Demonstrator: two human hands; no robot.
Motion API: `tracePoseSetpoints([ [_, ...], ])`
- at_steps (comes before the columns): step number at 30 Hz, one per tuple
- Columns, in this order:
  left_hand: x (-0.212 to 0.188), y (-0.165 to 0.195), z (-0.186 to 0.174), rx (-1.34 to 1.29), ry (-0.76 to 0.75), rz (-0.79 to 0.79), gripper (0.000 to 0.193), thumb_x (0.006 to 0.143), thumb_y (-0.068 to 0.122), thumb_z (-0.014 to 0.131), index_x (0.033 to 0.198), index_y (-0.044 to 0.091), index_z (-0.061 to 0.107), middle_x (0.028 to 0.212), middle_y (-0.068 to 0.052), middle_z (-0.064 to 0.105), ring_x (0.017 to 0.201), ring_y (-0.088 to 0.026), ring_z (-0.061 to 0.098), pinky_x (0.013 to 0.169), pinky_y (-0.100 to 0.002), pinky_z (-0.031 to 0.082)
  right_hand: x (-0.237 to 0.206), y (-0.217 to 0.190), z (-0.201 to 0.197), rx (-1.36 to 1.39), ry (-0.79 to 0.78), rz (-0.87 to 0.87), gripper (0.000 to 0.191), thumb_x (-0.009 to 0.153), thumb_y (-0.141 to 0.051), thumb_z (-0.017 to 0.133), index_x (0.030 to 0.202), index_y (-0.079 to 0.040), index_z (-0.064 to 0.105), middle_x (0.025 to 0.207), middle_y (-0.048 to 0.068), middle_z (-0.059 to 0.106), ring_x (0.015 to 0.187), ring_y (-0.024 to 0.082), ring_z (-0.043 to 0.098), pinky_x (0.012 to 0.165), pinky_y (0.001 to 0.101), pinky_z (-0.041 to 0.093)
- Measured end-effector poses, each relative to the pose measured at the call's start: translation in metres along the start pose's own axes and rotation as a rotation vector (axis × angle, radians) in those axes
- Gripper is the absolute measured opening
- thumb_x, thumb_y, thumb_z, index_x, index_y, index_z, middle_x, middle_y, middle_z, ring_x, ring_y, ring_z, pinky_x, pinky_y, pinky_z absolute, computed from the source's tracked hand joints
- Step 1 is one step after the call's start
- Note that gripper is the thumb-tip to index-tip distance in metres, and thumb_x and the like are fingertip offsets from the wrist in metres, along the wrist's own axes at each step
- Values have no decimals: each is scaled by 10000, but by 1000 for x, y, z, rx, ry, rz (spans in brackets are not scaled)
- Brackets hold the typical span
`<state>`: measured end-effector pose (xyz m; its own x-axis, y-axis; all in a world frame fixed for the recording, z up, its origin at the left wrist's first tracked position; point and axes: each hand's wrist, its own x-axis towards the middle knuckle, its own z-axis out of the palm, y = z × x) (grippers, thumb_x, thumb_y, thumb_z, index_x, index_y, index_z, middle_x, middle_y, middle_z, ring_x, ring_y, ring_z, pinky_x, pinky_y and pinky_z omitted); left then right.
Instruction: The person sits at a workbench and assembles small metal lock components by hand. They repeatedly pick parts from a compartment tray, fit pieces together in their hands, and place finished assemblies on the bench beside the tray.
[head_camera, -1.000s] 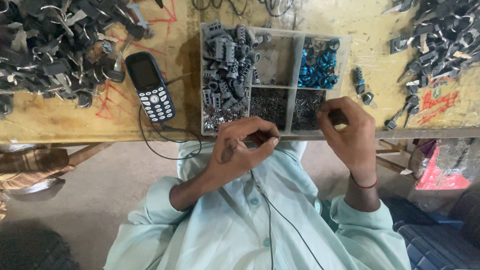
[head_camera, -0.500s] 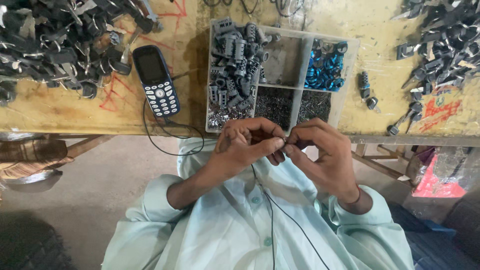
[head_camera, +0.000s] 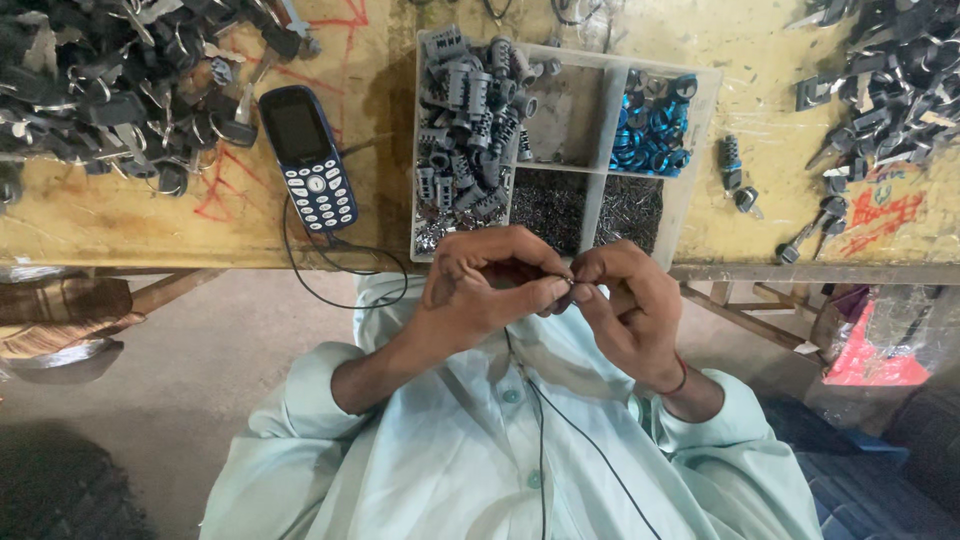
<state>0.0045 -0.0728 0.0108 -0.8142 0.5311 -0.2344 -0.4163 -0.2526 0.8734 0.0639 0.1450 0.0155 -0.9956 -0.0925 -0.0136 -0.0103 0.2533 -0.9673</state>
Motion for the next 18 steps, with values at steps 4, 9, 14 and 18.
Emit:
tracePoseSetpoints([
  [4,0,1,0,-24,8,-45,131,886,73,771,1003,13,763,897,-52,748,748,-59,683,654,-214,550,11,-3,-1,-387,-26,-263,217,845,79,784,1007,-8,668,999,136,704,757,210,670,658,307,515],
  [9,-2,7,-13,167,-41,-18,142,853,107,770,963,19,790,826,-33,753,700,-72,684,625,-225,551,27,-11,-3,-250,-211,-403,247,842,36,820,1031,-36,678,997,117,696,893,249,738,741,339,608],
  [14,-2,11,-22,-108,-174,-231,173,828,118,765,952,-1,787,749,-49,733,637,-107,663,583,-252,545,32,-20,-11,-112,-382,-209,221,854,29,811,1020,-46,685,1008,95,734,922,236,763,786,315,619],
  [18,-11,18,-21,274,-22,114,162,851,134,766,972,27,776,859,-26,761,745,-73,710,678,-226,562,35,-9,-10,-27,-406,-96,198,868,43,790,1009,-47,684,1015,113,726,894,216,756,764,309,619],
])
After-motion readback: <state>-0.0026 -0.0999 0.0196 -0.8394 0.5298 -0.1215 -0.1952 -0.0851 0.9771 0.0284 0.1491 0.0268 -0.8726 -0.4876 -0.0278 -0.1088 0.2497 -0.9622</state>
